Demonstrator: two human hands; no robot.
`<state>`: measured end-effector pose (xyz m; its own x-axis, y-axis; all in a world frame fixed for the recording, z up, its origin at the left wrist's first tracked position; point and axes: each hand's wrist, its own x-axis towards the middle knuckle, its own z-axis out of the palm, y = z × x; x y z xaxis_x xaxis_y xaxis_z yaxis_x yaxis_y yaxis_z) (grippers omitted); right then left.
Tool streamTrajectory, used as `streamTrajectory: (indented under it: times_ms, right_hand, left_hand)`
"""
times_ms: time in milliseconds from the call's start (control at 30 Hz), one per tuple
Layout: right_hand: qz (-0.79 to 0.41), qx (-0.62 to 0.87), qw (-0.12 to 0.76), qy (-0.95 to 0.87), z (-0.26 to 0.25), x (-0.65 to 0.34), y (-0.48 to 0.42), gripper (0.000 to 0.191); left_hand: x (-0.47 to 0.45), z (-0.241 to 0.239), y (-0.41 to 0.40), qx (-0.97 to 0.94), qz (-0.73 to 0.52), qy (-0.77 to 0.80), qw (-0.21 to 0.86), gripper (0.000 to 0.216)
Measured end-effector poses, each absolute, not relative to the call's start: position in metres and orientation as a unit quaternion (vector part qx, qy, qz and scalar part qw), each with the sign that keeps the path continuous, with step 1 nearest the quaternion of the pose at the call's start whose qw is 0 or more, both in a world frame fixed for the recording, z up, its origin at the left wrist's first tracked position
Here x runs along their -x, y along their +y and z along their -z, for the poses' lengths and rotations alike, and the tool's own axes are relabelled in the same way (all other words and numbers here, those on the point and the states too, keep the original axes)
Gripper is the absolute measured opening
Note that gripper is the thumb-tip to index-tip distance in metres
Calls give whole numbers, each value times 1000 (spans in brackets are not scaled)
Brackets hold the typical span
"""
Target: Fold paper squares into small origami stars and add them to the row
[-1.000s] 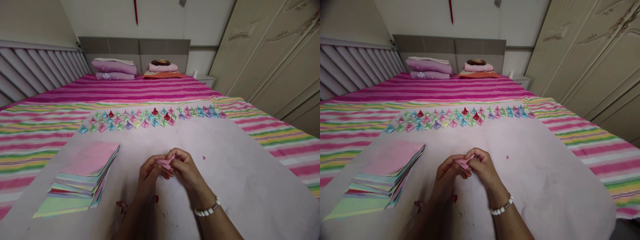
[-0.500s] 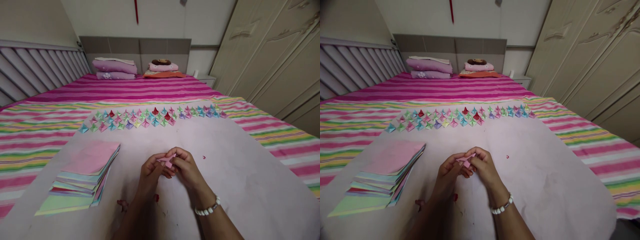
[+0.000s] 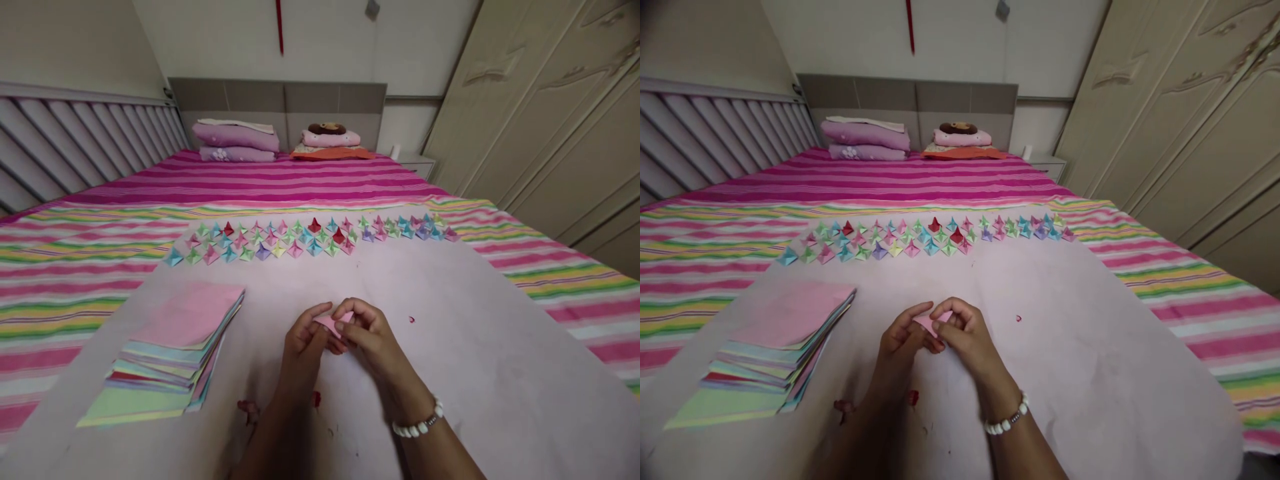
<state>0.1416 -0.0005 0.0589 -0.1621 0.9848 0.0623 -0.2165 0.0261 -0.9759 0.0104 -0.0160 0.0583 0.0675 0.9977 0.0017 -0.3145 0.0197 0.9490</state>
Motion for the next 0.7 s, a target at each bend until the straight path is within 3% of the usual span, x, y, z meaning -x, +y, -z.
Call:
streamTrajectory:
  times_ms: [267,500,700]
  right_hand:
    - [-575,378,539,-486,-64,-142,1,33]
    - [-584,363,522,-505,-55,-141,2,38]
    - [-606,358,530,-472,-59,-140,2,25]
  left_hand:
    - [-7,-46,-14,-418,-551,341,636,36]
    - [-10,-55,-12,-419,-537,425,597,29]
    - [-11,-57,-15,-447,-546,451,546,26]
